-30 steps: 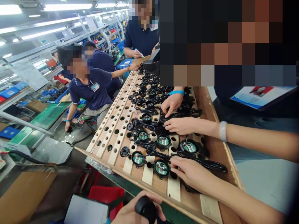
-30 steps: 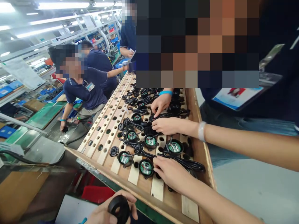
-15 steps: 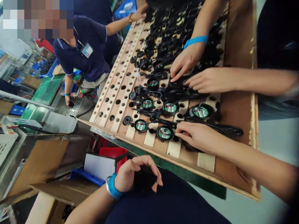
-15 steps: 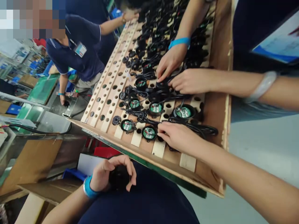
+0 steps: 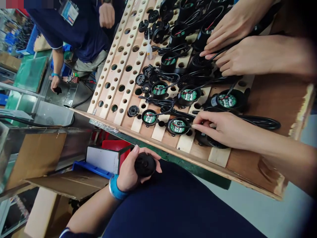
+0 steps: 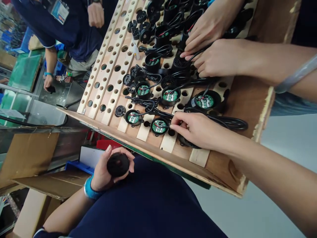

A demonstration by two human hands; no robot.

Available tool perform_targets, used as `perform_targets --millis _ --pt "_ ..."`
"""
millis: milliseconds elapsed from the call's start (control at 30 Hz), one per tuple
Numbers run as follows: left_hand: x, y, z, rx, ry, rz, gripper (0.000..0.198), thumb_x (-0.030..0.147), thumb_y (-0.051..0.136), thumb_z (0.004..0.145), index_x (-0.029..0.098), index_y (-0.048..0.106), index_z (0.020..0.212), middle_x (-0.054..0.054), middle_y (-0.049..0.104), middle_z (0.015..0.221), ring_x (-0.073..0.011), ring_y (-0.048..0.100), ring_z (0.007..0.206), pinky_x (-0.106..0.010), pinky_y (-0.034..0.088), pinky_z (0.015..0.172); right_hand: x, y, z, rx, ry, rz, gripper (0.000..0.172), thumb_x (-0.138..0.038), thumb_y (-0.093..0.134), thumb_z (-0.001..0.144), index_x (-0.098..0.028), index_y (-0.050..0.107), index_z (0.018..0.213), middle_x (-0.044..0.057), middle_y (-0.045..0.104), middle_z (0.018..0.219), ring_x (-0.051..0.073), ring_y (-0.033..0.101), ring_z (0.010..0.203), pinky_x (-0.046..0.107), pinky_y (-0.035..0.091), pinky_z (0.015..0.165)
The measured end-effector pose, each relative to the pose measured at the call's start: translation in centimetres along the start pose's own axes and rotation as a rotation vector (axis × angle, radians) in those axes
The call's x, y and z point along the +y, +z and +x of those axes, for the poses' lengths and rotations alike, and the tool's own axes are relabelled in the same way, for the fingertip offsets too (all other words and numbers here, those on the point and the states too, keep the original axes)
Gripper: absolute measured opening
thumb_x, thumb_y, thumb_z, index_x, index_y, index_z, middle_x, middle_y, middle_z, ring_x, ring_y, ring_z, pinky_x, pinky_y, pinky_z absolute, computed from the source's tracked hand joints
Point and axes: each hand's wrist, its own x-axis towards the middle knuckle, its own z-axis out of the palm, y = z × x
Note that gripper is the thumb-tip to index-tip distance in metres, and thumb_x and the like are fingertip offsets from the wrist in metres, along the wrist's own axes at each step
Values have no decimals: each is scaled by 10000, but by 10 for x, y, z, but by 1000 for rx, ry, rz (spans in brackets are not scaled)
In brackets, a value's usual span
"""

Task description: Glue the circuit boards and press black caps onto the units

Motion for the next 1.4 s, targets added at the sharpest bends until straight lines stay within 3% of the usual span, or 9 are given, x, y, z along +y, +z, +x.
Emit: perform_targets --millis 167,333,500,633,733,933,1133,1400 --pt "6 0 -6 33 121 40 485 528 487 776 87 662 880 -76 650 672 -61 402 393 -163 241 344 -2 0 0 -13 5 -54 311 -490 412 831 -220 544 751 -1 516 544 143 443 487 296 347 527" --pt "24 1 -15 -30 198 255 458 448 613 810 177 614 1179 -83 654 976 -94 535 638 -182 428 534 -2 3 -3 6 31 -78 308 -492 424 826 -221 546 743 -19 494 525 144 435 467 291 336 510" --pt "44 3 -7 -68 389 515 559 310 755 743 264 559 1265 -67 618 1072 -153 594 859 -229 483 711 3 7 -7 36 -17 -96 285 -467 420 877 -222 534 784 -30 491 546 138 435 474 283 343 518" --pt "53 6 7 -25 570 809 634 283 809 682 202 548 1255 -62 615 1000 -147 586 833 -241 495 723 2 6 -7 27 -25 -120 265 -432 416 897 -221 518 774 -29 485 538 140 443 479 284 348 519" --pt "54 10 18 29 619 981 633 329 801 688 159 526 1232 -72 627 975 -147 601 787 -260 520 710 -4 4 -7 24 -28 -137 233 -383 412 894 -217 505 760 -20 484 530 143 451 476 288 357 520" --pt "55 27 51 -15 615 1463 509 325 740 735 125 545 1161 -101 598 1102 -215 608 1005 -330 529 884 -7 6 -6 71 -63 -151 180 -322 406 885 -223 472 751 9 532 576 157 505 511 283 359 497" --pt "54 48 84 -184 406 1939 439 387 716 760 150 557 1094 -84 572 1066 -241 642 866 -350 558 685 2 15 -6 153 -150 -165 133 -287 423 886 -223 459 775 8 551 628 155 520 550 272 348 502" --pt "46 57 101 -246 399 2089 396 406 664 808 137 547 1074 -83 560 1026 -222 641 816 -299 514 603 4 19 -4 224 -185 -173 101 -248 437 872 -223 451 775 -4 545 626 138 479 505 260 329 486"
